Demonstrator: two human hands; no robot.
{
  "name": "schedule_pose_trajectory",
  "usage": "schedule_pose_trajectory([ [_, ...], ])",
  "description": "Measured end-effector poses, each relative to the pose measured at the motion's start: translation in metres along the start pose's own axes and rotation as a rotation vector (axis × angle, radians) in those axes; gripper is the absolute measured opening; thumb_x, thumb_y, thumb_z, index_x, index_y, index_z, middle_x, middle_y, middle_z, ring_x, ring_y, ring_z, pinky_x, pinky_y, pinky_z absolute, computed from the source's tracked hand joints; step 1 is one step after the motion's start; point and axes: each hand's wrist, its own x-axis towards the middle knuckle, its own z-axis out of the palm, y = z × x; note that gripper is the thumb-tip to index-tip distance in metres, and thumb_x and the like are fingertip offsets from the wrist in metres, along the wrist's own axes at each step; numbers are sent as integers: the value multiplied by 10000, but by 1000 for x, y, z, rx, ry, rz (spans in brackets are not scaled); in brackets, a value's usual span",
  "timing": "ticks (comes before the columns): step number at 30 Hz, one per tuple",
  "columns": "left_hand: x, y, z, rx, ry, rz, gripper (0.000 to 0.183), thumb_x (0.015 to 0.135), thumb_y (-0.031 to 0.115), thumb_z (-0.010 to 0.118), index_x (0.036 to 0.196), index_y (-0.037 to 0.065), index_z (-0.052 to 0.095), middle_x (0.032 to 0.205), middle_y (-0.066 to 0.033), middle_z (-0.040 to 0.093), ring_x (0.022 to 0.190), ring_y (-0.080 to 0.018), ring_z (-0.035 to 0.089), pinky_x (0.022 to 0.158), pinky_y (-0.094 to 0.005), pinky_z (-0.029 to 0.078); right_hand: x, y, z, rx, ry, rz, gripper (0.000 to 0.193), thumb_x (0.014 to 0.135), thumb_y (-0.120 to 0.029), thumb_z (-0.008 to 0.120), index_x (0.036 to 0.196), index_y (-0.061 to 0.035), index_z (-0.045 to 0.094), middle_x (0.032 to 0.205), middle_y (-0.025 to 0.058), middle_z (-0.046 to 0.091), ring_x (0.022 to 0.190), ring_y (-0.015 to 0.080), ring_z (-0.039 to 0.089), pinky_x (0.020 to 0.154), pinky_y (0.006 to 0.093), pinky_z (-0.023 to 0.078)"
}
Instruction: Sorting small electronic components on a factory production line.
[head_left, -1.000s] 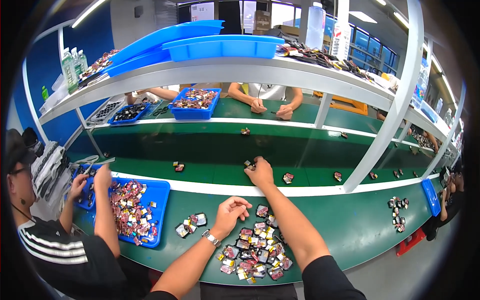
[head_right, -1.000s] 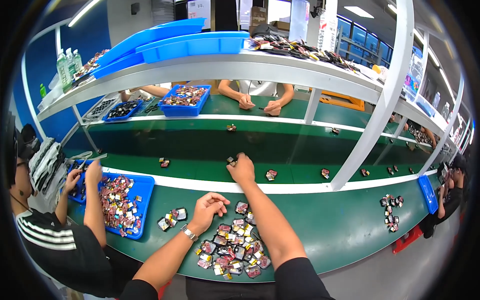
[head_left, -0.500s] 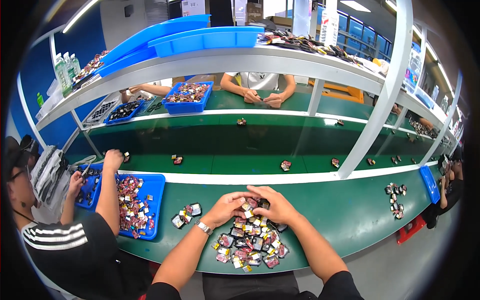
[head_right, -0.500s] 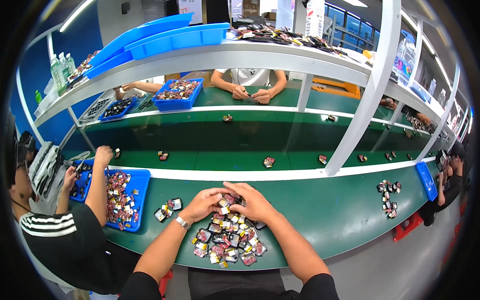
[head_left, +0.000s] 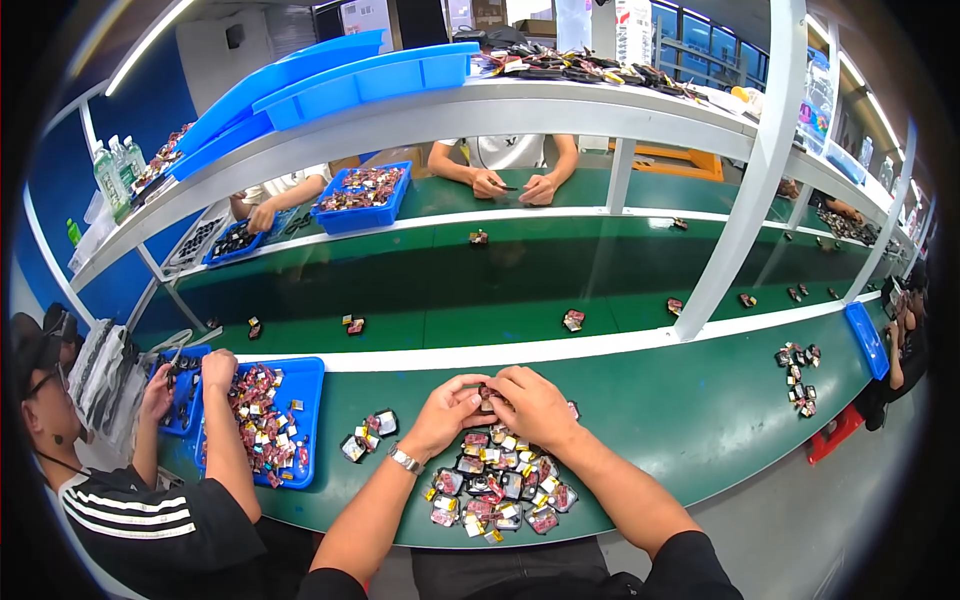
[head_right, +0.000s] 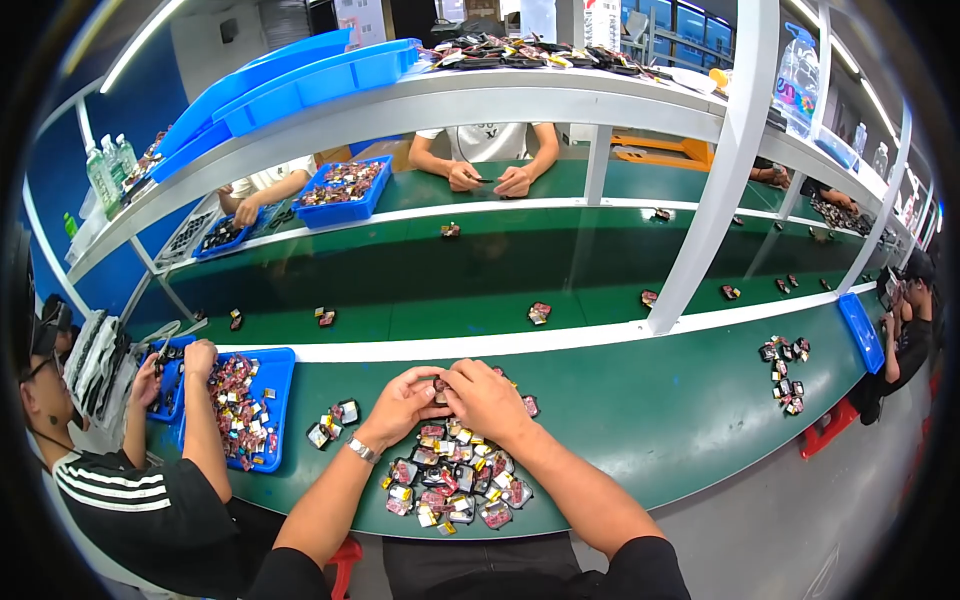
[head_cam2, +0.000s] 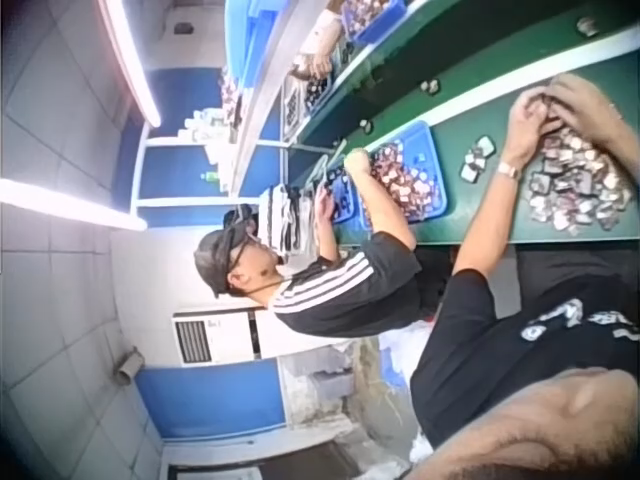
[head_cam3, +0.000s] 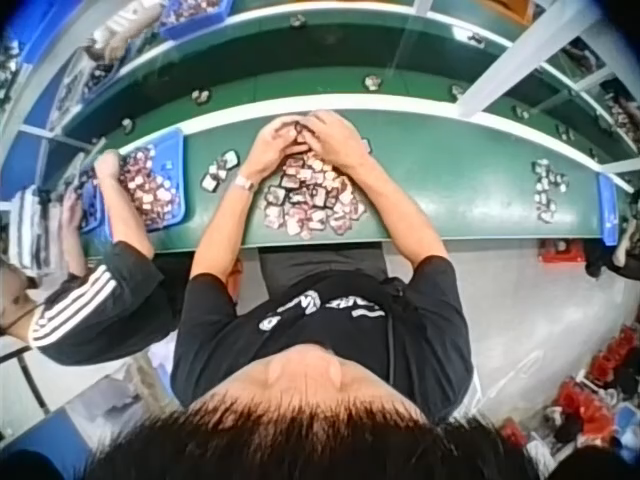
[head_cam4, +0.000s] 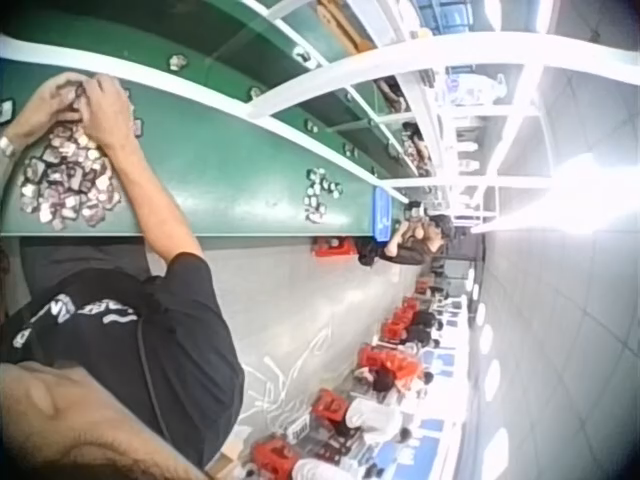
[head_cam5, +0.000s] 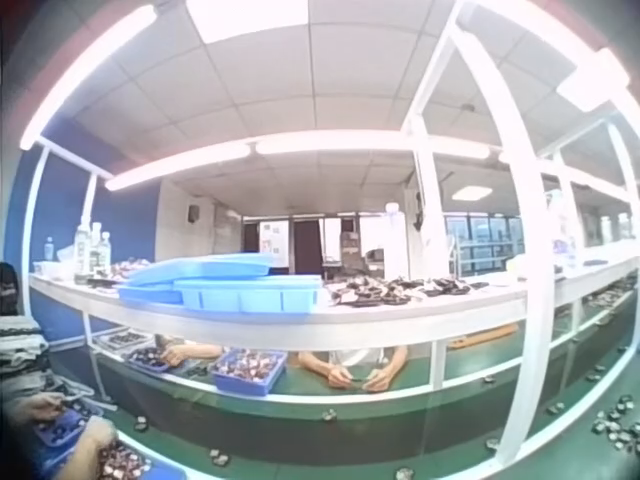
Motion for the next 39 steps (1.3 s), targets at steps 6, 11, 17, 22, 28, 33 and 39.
schedule_pose_trajectory([
  [6,1,1,-1,-19,6,3,346,972,110,539,1284,-6,446,1175,-128,599,1070,-219,624,926,-356,554,8,0,-9,11,14,-85,128,778,-121,672,887,-66,633,909,46,582,854,225,602,710,371,526],
  [11,1,2,2,2,36,-11,334,964,101,552,1268,1,457,1164,-127,604,1058,-215,627,915,-348,557,-3,7,6,-151,14,-106,117,766,-122,670,866,-77,629,904,24,586,840,200,602,693,355,524],
  [17,0,2,-3,-31,46,-32,317,965,66,533,1264,0,452,1164,-135,603,1067,-222,622,921,-354,555,1,3,-8,-31,-13,-145,123,765,-115,673,878,-87,635,889,15,588,838,197,602,690,353,522],
  [22,0,3,2,-34,42,-11,300,974,38,495,1267,-11,448,1164,-138,597,1077,-214,616,930,-349,553,5,2,-11,-13,-18,-97,142,761,-113,689,894,-99,641,915,30,586,867,217,600,716,363,516],
  [28,1,-1,-1,46,22,-24,293,980,8,454,1273,0,459,1178,-138,594,1083,-208,611,939,-338,542,7,5,-16,-19,-94,-104,181,744,-106,710,913,-104,644,1070,69,560,1017,261,562,839,383,490],
  [33,1,-1,0,51,-2,-10,293,976,7,460,1269,0,462,1186,-141,591,1085,-207,609,941,-338,538,4,12,-14,102,-153,-75,135,767,-110,707,899,-97,678,1154,67,568,1110,266,532,925,380,462],
  [39,1,2,2,75,-40,13,326,950,-20,493,1274,-11,460,1184,-142,589,1086,-200,605,945,-341,535,-2,14,-5,207,-148,85,91,812,-143,681,875,-77,682,1142,71,589,1119,261,533,948,377,449],
])
